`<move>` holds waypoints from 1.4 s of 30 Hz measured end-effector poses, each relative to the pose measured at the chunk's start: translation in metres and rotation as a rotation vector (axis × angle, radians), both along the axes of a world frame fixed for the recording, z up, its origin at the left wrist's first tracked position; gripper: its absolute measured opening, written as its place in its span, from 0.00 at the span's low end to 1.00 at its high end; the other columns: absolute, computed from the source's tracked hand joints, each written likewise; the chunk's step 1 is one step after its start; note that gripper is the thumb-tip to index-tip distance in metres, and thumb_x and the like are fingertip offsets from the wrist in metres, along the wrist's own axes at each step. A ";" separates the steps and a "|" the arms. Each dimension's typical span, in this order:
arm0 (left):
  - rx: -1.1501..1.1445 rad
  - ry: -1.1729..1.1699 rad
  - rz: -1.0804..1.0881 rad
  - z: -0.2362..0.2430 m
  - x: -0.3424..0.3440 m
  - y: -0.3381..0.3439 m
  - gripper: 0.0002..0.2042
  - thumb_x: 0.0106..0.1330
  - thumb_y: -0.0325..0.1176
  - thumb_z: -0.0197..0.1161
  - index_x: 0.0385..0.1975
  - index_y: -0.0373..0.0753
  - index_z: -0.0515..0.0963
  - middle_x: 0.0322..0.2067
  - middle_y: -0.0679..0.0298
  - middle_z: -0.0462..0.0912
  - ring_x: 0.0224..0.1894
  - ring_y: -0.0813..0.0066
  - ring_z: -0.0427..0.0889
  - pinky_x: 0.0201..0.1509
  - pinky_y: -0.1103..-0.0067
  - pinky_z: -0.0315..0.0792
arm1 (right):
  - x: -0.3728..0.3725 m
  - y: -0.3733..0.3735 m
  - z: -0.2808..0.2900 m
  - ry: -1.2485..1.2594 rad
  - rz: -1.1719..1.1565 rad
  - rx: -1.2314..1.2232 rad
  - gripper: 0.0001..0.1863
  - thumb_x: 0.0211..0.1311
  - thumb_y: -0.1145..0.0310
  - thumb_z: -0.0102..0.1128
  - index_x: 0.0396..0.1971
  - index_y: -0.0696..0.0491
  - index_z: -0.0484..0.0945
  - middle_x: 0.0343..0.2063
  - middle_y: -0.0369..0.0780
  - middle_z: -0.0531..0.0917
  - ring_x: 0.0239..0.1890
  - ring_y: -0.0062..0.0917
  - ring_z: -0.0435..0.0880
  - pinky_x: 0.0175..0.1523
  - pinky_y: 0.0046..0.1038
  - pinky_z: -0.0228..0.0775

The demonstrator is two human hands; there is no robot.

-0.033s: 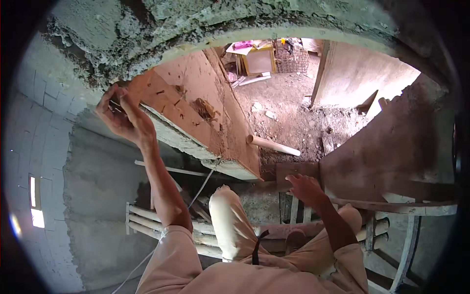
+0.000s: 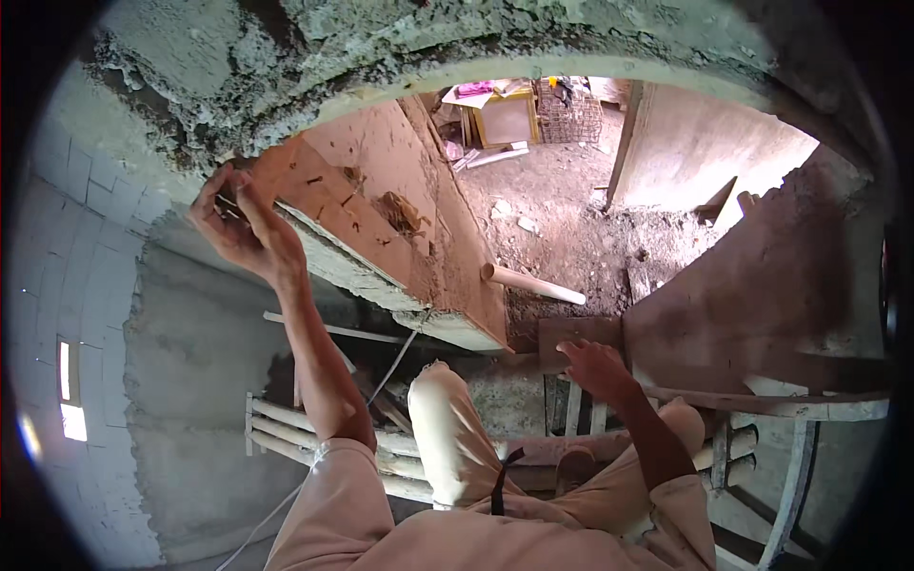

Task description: The person chips concrete around a doorway using a hammer, receives a bucket of mortar from an assistant, and applies the mortar to the wall edge using a trowel.

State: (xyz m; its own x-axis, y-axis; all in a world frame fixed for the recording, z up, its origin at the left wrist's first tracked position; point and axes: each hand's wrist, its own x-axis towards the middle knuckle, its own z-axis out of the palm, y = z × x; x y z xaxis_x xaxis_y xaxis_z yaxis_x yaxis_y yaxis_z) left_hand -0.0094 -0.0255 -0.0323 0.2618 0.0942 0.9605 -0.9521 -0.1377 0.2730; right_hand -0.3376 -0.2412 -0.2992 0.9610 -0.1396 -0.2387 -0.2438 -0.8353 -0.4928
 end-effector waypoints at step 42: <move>0.039 -0.112 0.042 -0.001 0.009 0.001 0.12 0.73 0.40 0.56 0.46 0.40 0.73 0.38 0.67 0.71 0.36 0.82 0.71 0.40 0.75 0.68 | 0.004 0.000 0.005 0.119 -0.012 0.022 0.25 0.58 0.65 0.59 0.57 0.49 0.69 0.45 0.47 0.79 0.51 0.44 0.79 0.55 0.46 0.69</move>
